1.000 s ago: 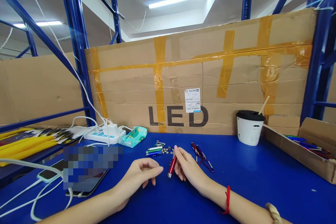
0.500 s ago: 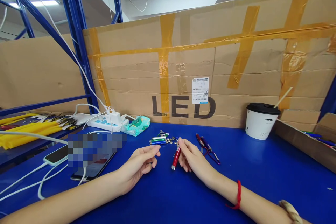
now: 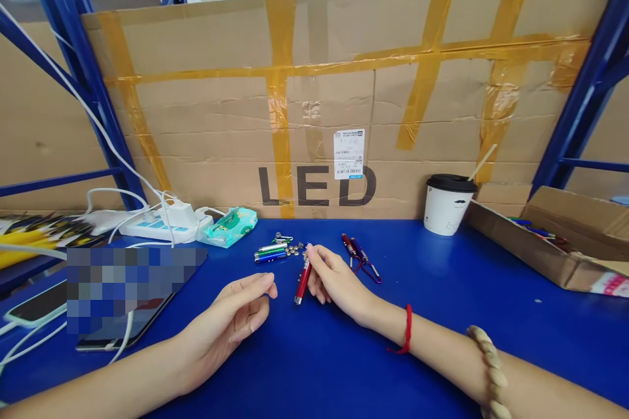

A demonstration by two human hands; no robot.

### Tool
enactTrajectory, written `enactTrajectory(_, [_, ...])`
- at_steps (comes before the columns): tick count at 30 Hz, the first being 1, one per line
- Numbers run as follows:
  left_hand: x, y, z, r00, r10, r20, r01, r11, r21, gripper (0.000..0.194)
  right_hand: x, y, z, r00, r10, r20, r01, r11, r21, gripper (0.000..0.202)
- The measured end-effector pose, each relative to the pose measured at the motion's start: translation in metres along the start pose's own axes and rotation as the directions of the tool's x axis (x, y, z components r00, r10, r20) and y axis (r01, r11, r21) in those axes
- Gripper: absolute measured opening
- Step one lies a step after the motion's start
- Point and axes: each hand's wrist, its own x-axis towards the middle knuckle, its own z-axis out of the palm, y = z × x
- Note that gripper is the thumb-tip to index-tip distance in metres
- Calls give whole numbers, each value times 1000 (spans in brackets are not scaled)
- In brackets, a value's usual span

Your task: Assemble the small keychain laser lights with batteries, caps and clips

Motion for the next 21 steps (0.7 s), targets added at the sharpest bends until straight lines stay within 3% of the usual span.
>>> enactTrajectory(8, [-1,-1,2,999,-49,-21,50,998,41,29,0,0,-1,999,-27,21,27,1000,12,43])
enactTrajectory(21, [-3,-2,3,999,-41,-20,40,998,-55,26,-1,-1,0,1000,-20,20,20,1000,-1,45])
